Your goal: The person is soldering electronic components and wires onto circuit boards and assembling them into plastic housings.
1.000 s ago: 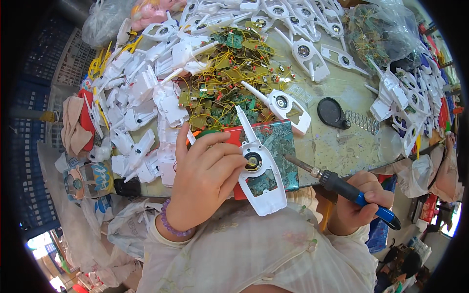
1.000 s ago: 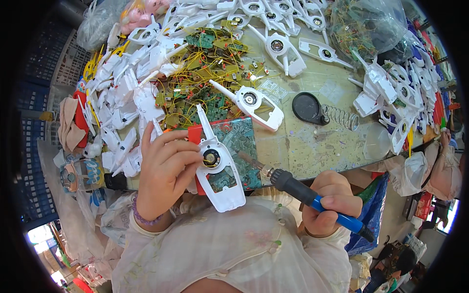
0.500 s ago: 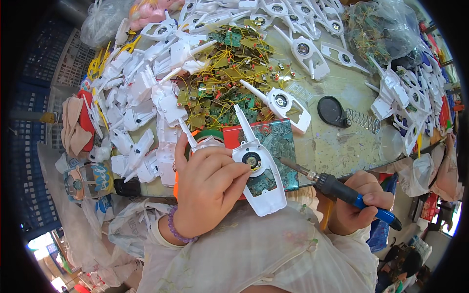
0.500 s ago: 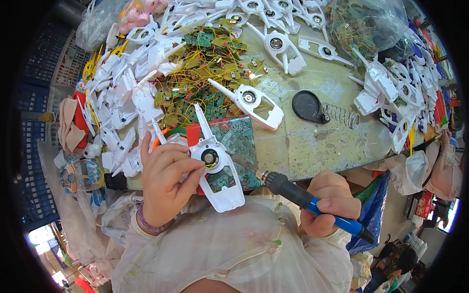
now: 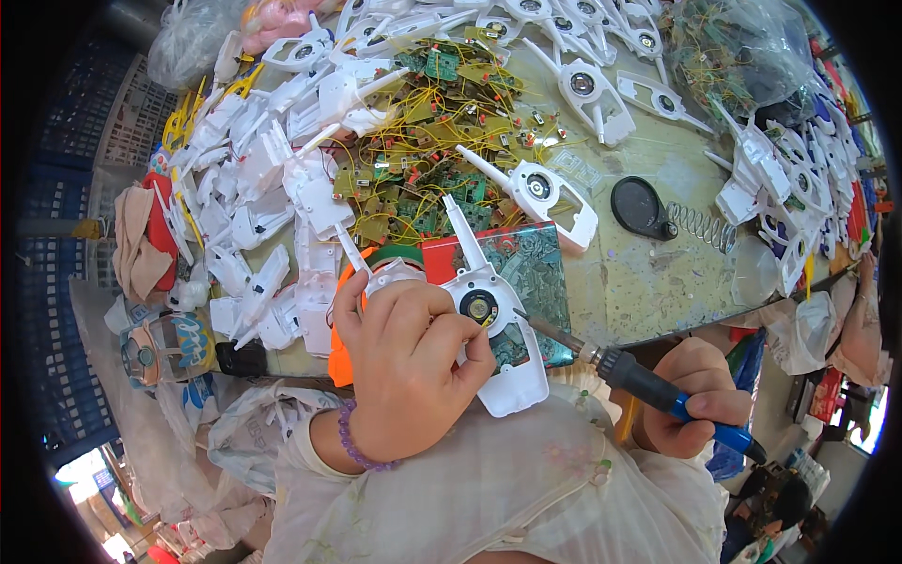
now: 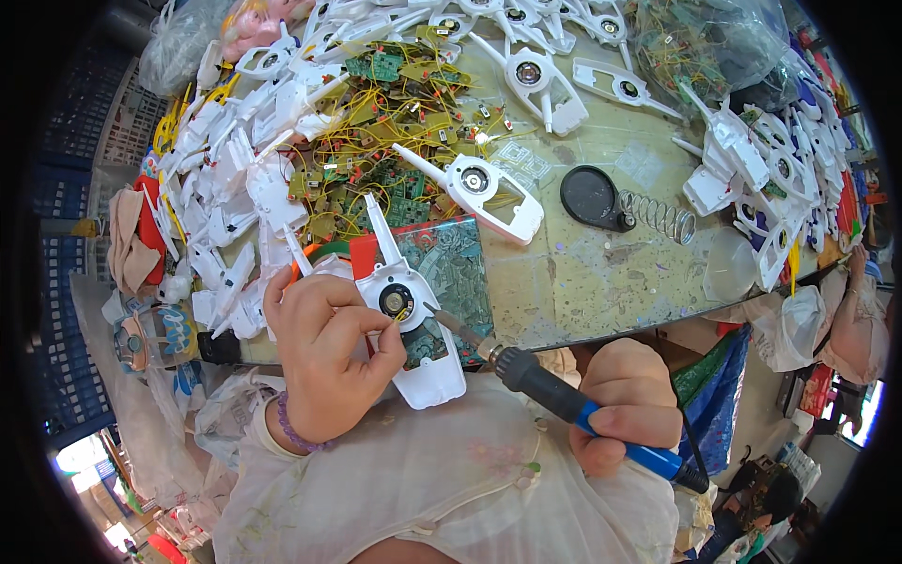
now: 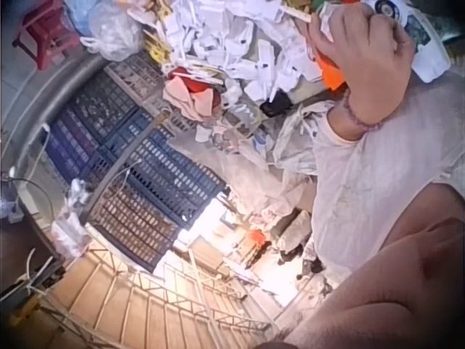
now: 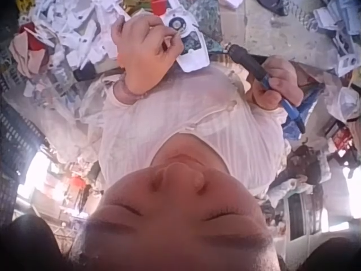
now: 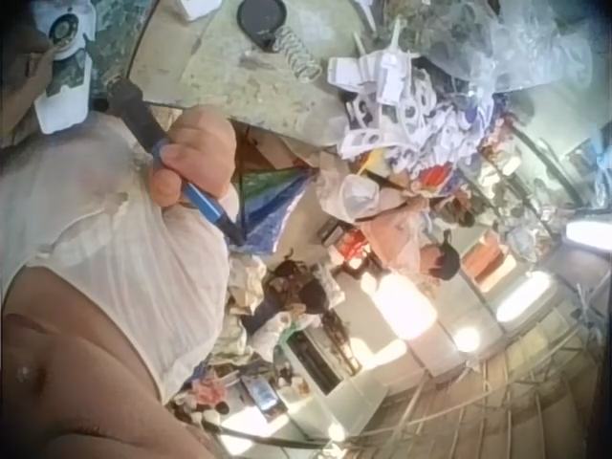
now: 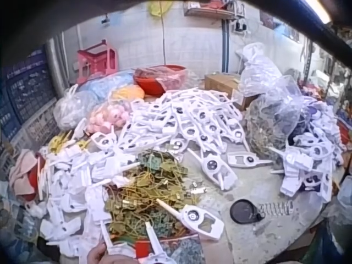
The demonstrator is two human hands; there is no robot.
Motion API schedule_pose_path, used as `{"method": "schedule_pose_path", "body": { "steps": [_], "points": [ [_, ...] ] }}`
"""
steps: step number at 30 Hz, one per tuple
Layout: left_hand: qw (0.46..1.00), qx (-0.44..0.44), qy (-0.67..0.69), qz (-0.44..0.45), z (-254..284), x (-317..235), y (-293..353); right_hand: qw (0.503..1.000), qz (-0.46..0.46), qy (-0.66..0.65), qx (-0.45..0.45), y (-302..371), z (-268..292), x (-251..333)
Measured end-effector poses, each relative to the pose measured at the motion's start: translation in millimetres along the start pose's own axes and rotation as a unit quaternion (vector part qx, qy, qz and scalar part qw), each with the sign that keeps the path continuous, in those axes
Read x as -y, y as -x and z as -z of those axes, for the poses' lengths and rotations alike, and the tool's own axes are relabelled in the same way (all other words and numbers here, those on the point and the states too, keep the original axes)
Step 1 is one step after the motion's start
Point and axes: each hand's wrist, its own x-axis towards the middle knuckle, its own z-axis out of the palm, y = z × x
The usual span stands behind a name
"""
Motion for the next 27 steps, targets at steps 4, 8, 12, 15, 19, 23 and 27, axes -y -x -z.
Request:
{"method": "schedule_pose_path", "body": {
  "steps": [4, 8, 12, 15, 19, 23, 27],
  "points": [
    [1.0, -0.011, 0.002, 0.016, -3.7, -3.7, -1.8, 1.0, 0.014, -0.006, 0.014, -0.3, -1.0, -2.9],
    [1.0, -0.011, -0.009, 0.019, -4.6, -4.4, -1.6, 0.998, 0.023, -0.029, 0.055, -2.7, -1.3, -4.1],
    [1.0, -0.014, -0.008, 0.016, -4.3, -4.1, -1.0, 0.997, 0.033, -0.03, 0.058, -2.4, -4.4, -4.1],
    [1.0, -0.017, -0.01, 0.012, -5.0, -3.5, -0.2, 0.997, 0.035, -0.03, 0.068, -3.0, -5.7, -4.2],
    [1.0, -0.016, -0.009, 0.014, -4.6, -3.3, -0.1, 0.996, 0.042, -0.033, 0.07, -2.5, -6.7, -5.4],
    [1.0, -0.013, -0.006, 0.015, -4.4, -3.2, -0.1, 0.996, 0.041, -0.032, 0.076, -2.9, -6.9, -4.5],
    [1.0, -0.008, -0.001, 0.018, -4.7, -3.1, 0.2, 0.995, 0.034, -0.027, 0.084, -3.7, -6.8, -3.7]
  ]
}}
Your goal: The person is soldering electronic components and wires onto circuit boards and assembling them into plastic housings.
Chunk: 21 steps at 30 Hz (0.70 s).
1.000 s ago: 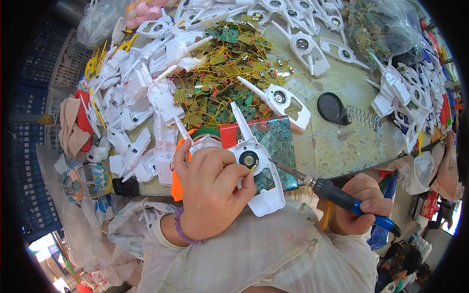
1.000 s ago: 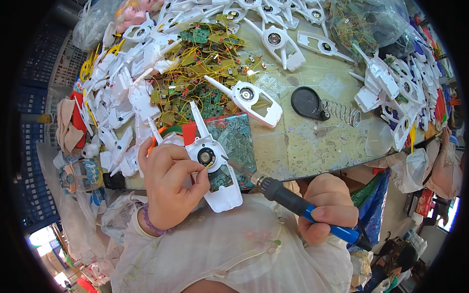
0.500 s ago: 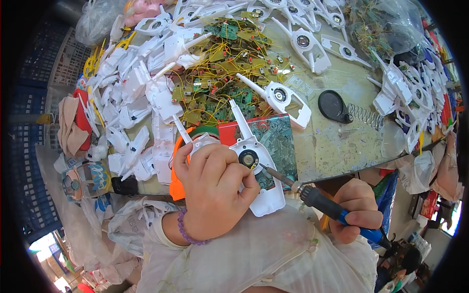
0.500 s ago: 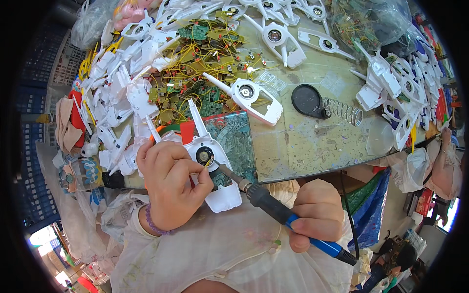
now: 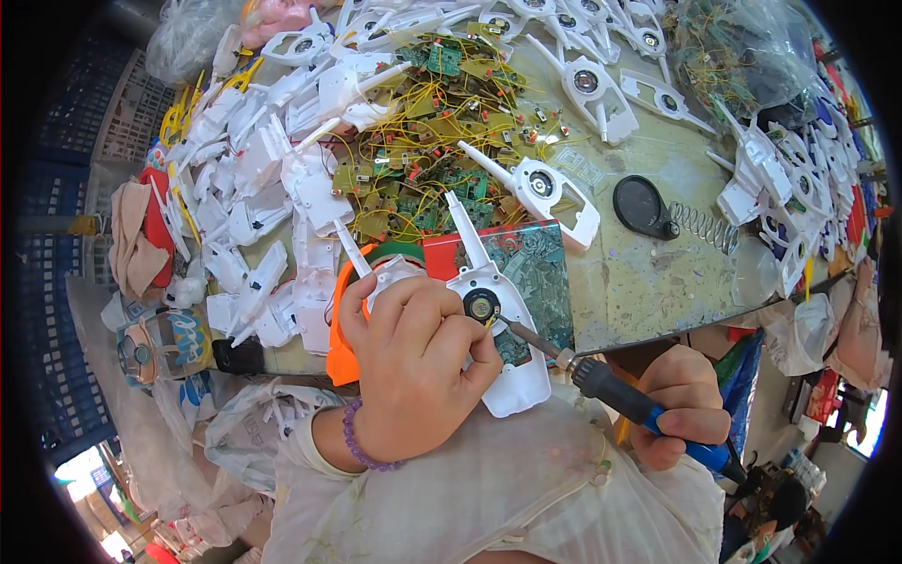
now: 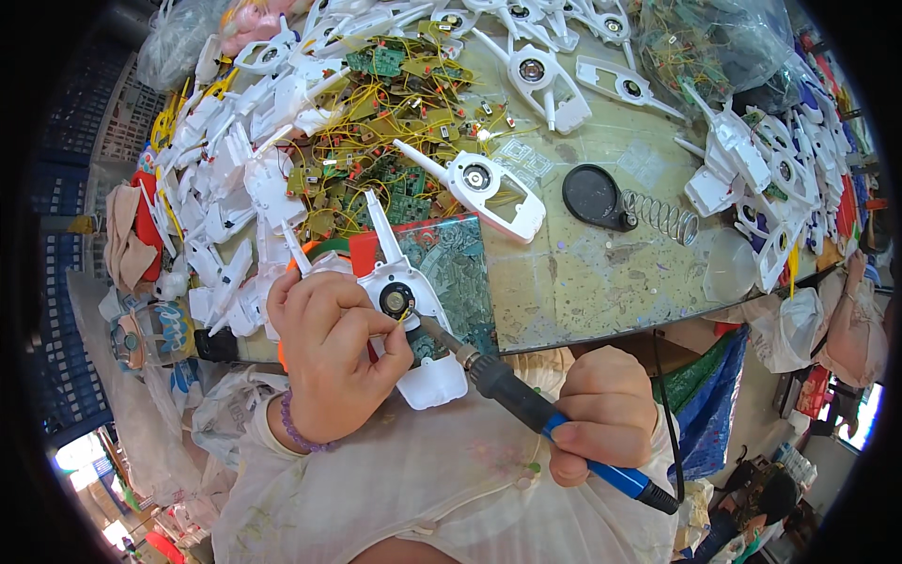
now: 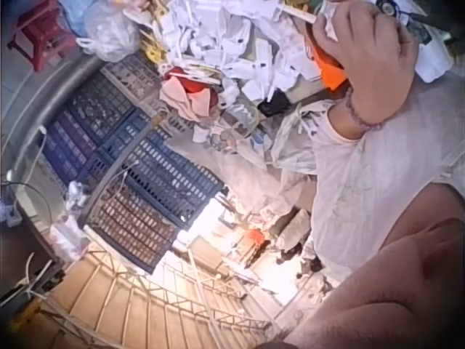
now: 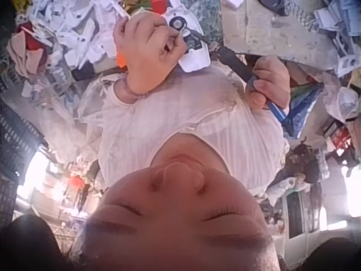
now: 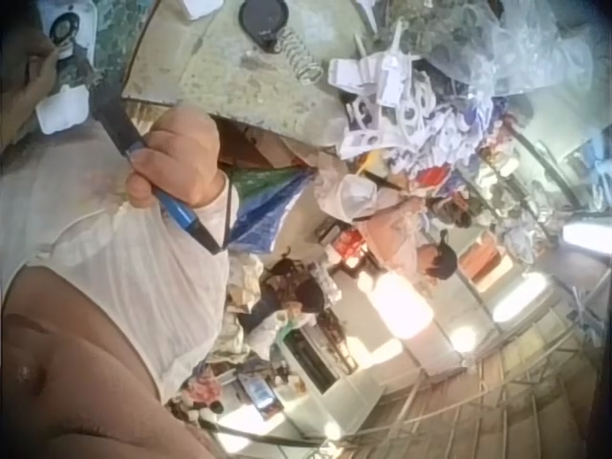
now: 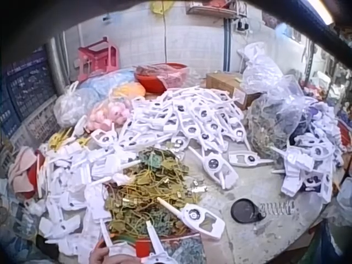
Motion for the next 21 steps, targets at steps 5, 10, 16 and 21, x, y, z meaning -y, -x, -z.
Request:
{"method": "schedule_pose_path", "body": {
  "steps": [5, 10, 16, 21],
  "points": [
    [1.0, 0.003, 0.003, 0.002, 0.2, 0.7, 1.1, 1.0, 0.001, 0.004, 0.0, -1.4, 0.2, 0.1],
    [1.0, 0.007, 0.006, 0.004, -0.2, 0.7, 0.6, 1.0, -0.002, -0.003, 0.014, -1.5, 1.8, 0.1],
    [1.0, 0.005, 0.009, 0.006, -1.4, 1.6, 1.5, 0.999, 0.021, -0.007, 0.032, -9.6, 2.2, -1.6],
    [1.0, 0.008, 0.011, 0.007, -1.1, 2.1, 1.7, 0.997, 0.017, -0.03, 0.072, -20.1, 7.7, 0.9]
  ]
}}
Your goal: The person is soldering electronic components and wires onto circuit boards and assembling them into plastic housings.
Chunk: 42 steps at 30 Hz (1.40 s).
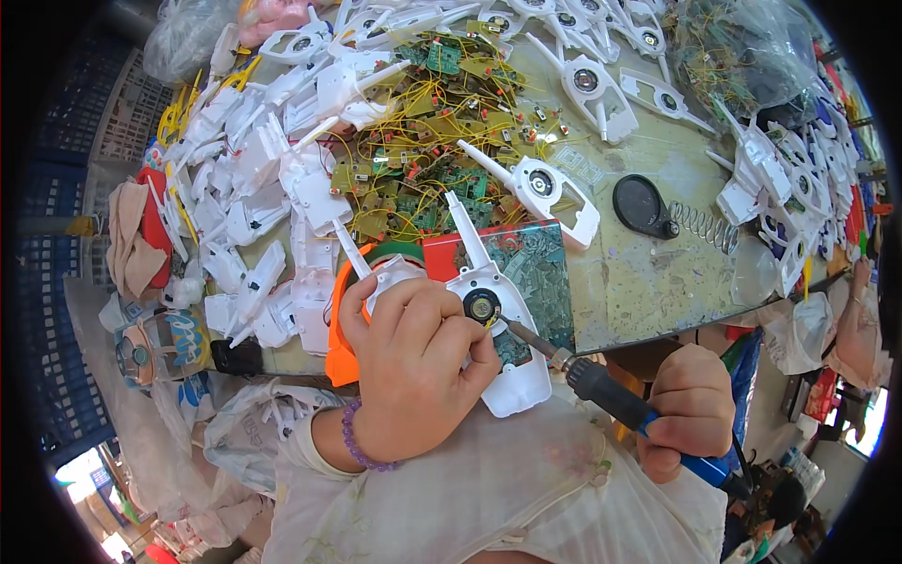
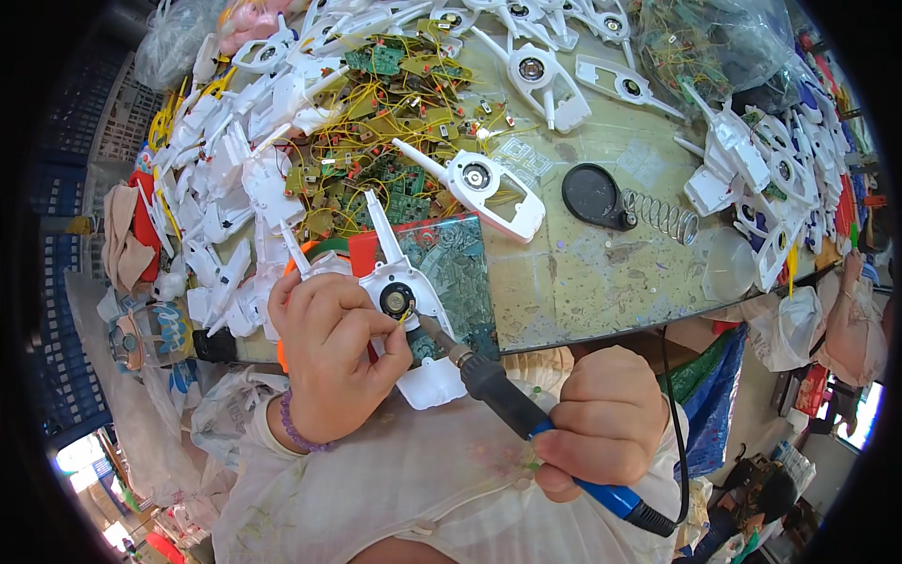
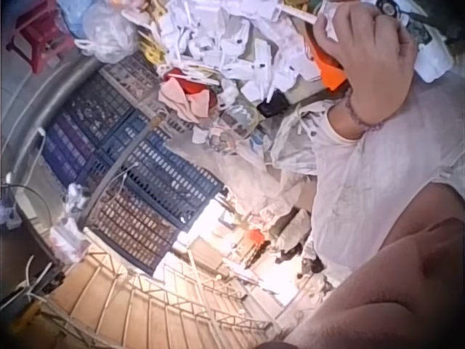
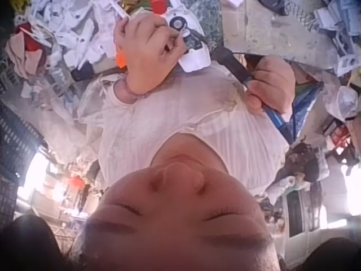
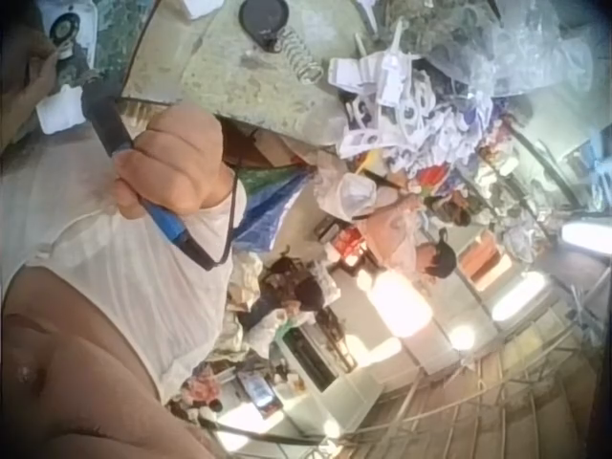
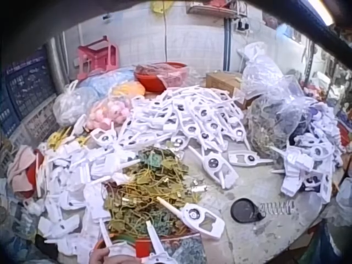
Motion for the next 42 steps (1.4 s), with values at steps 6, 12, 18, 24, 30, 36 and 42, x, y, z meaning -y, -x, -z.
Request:
{"method": "schedule_pose_path", "body": {
  "steps": [6, 12, 18, 24, 30, 36, 42],
  "points": [
    [1.0, 0.001, 0.002, 0.002, 0.7, 0.8, 1.1, 0.999, 0.021, 0.017, 0.028, -15.0, -2.7, -0.3],
    [1.0, 0.009, -0.006, -0.014, 1.2, 2.0, 0.6, 0.999, 0.052, 0.003, 0.012, -9.8, -2.6, -5.6],
    [1.0, 0.006, -0.006, -0.015, 1.9, 2.0, 0.6, 0.999, 0.05, 0.004, -0.02, -5.3, -4.3, -4.6],
    [1.0, 0.0, -0.005, -0.004, 1.5, -1.6, 0.6, 0.999, 0.036, 0.01, -0.015, -1.6, -5.6, -3.4],
    [1.0, 0.002, -0.005, 0.002, -0.7, 2.2, 1.0, 0.999, 0.03, 0.01, -0.002, -2.2, -7.2, -6.8],
    [1.0, 0.014, -0.006, -0.013, 0.8, 1.9, -0.1, 0.997, 0.045, 0.044, -0.049, 1.4, 2.5, -4.1],
    [1.0, 0.0, -0.026, -0.001, 3.6, -0.9, -1.2, 0.923, -0.029, 0.265, -0.279, 17.5, 35.6, 8.5]
  ]
}}
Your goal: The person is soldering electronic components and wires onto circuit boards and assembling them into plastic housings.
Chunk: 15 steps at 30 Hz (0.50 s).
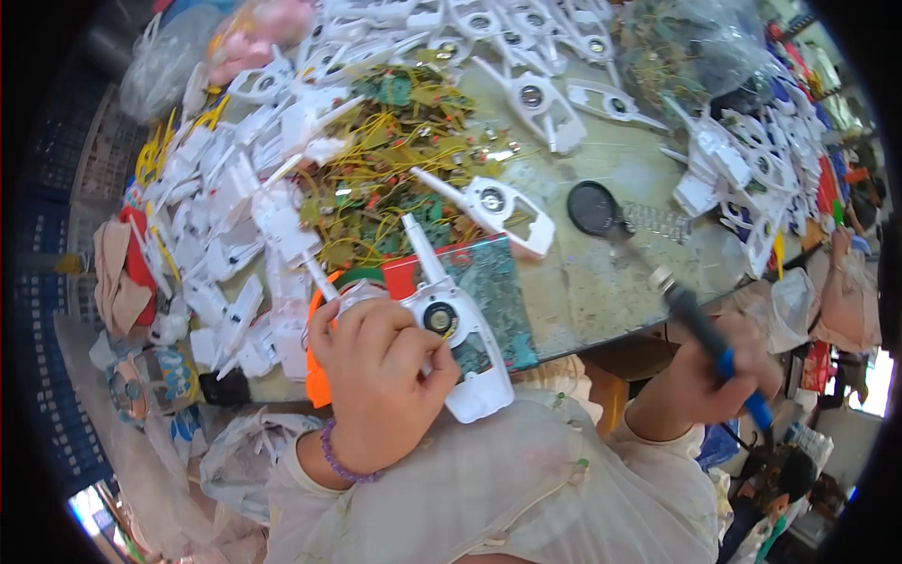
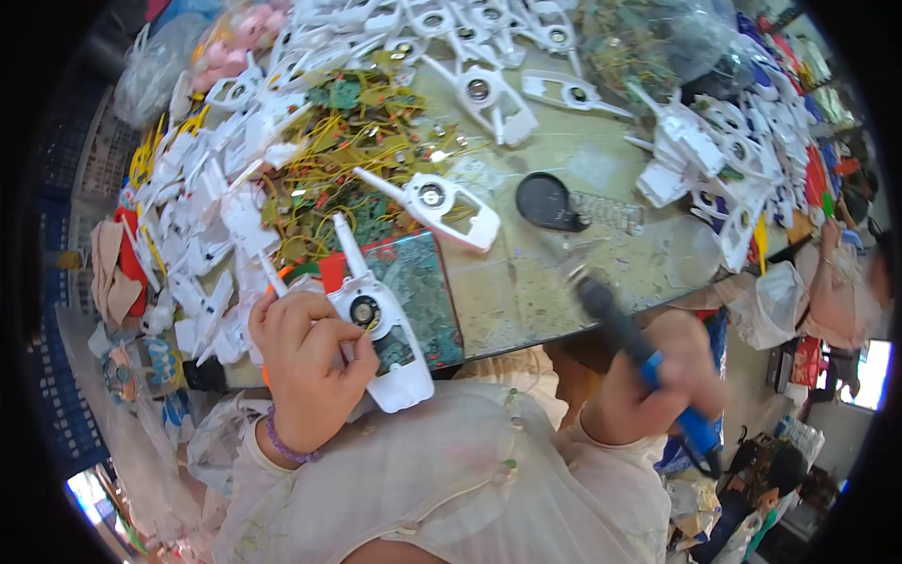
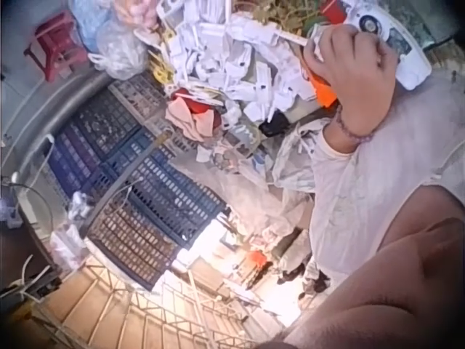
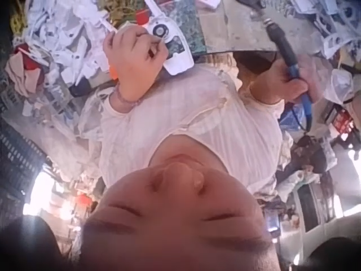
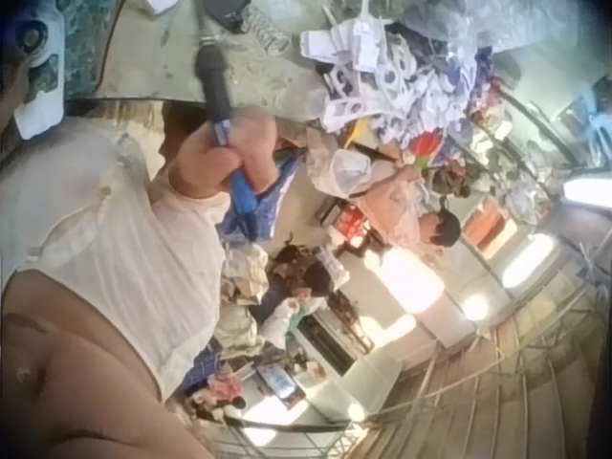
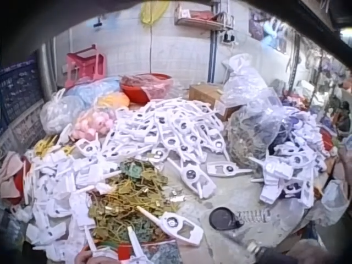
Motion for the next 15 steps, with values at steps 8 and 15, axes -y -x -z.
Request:
{"method": "schedule_pose_path", "body": {
  "steps": [8, 15],
  "points": [
    [1.0, -0.004, 0.009, -0.024, 0.1, 1.8, 1.4, 0.778, 0.216, 0.59, 0.014, -18.2, 82.6, -42.5],
    [0.999, -0.041, 0.004, -0.009, 13.3, 14.7, 0.6, 0.927, -0.357, 0.098, -0.056, -2.4, 16.7, -78.8]
  ]
}}
